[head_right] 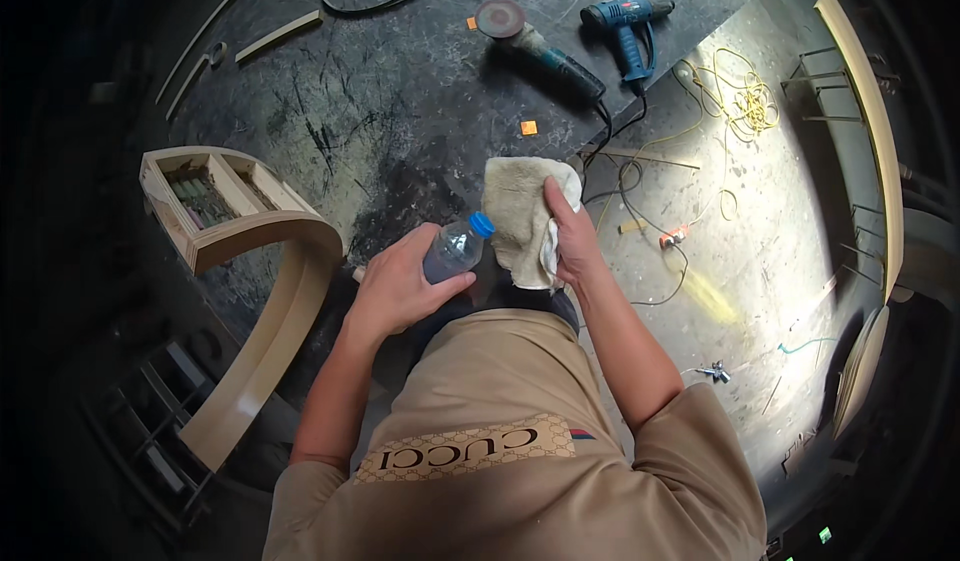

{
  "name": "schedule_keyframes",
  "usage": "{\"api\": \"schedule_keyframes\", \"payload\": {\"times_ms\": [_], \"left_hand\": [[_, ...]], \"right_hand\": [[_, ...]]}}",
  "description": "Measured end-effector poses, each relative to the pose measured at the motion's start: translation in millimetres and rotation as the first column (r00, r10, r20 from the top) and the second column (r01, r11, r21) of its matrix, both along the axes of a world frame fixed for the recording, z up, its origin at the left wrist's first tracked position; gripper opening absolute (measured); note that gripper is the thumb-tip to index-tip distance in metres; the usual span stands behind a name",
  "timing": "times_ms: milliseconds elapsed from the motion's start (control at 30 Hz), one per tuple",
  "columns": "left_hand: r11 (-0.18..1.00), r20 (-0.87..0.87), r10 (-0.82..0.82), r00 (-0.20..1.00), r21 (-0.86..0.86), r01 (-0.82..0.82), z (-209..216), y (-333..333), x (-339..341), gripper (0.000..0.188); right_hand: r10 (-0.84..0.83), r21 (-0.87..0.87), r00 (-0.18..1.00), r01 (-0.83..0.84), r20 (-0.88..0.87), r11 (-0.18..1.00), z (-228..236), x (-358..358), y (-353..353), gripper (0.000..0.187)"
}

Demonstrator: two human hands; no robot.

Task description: Cleaning and wiping a curved wooden furniture component using a cloth and liquid.

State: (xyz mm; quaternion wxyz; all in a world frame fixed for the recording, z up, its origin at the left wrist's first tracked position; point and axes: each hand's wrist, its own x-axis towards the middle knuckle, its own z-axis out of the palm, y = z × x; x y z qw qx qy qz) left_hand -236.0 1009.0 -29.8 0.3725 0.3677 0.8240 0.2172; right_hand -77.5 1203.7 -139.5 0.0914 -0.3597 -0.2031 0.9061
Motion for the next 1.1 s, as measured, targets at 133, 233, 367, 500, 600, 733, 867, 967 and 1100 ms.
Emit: {"api": "schedule_keyframes", "payload": {"times_ms": [133, 233, 367, 500, 600, 733, 867, 967, 1100], "left_hand": [[0.981, -0.002, -0.009, 1.000, -0.196, 0.008, 13.4, 3.1, 1.3, 0.054], [0.961, -0.028, -0.037, 0.999, -0.274, 0.028, 15.8, 4.6, 1.6, 0.052], [0.952, -0.028, -0.026, 0.999, -0.306, 0.016, 16.1, 3.3, 0.9, 0.050], [0.937, -0.032, -0.017, 0.999, -0.349, 0.005, 20.8, 4.4, 1.2, 0.050], [0.940, -0.052, -0.009, 0.999, -0.341, -0.009, 20.4, 1.2, 0.5, 0.050], [0.926, -0.040, -0.043, 0.998, -0.376, 0.025, 27.2, 2.7, -0.2, 0.050], [0.928, -0.031, -0.031, 0.999, -0.372, 0.018, 25.7, 0.5, 0.4, 0.050], [0.934, -0.038, -0.008, 0.999, -0.357, -0.006, 20.0, -4.4, 1.8, 0.050], [0.958, -0.033, 0.065, 0.997, -0.278, -0.071, 16.4, -0.4, 1.0, 0.055]], "right_hand": [[0.043, 0.076, 0.998, -0.046, 0.044, 0.996, -4.4, -10.4, -11.8, 0.059], [0.043, 0.079, 0.998, -0.046, 0.037, 0.996, -7.1, -14.9, -19.1, 0.055], [0.054, 0.055, 0.998, -0.055, 0.028, 0.997, -10.7, -17.5, -24.6, 0.053], [0.031, 0.017, 0.999, -0.031, 0.009, 0.999, -9.3, -18.2, -28.0, 0.054], [0.024, -0.003, 1.000, -0.024, -0.002, 1.000, -11.8, -19.5, -28.2, 0.054], [0.022, -0.004, 1.000, -0.022, -0.002, 1.000, -7.5, -21.3, -26.0, 0.054], [0.024, -0.007, 1.000, -0.024, -0.008, 1.000, -6.8, -22.2, -24.4, 0.055], [0.036, -0.016, 0.999, -0.036, -0.016, 0.999, -7.0, -21.8, -23.8, 0.055], [0.038, -0.043, 0.999, -0.039, -0.027, 0.998, -10.6, -22.7, -23.6, 0.053]]}}
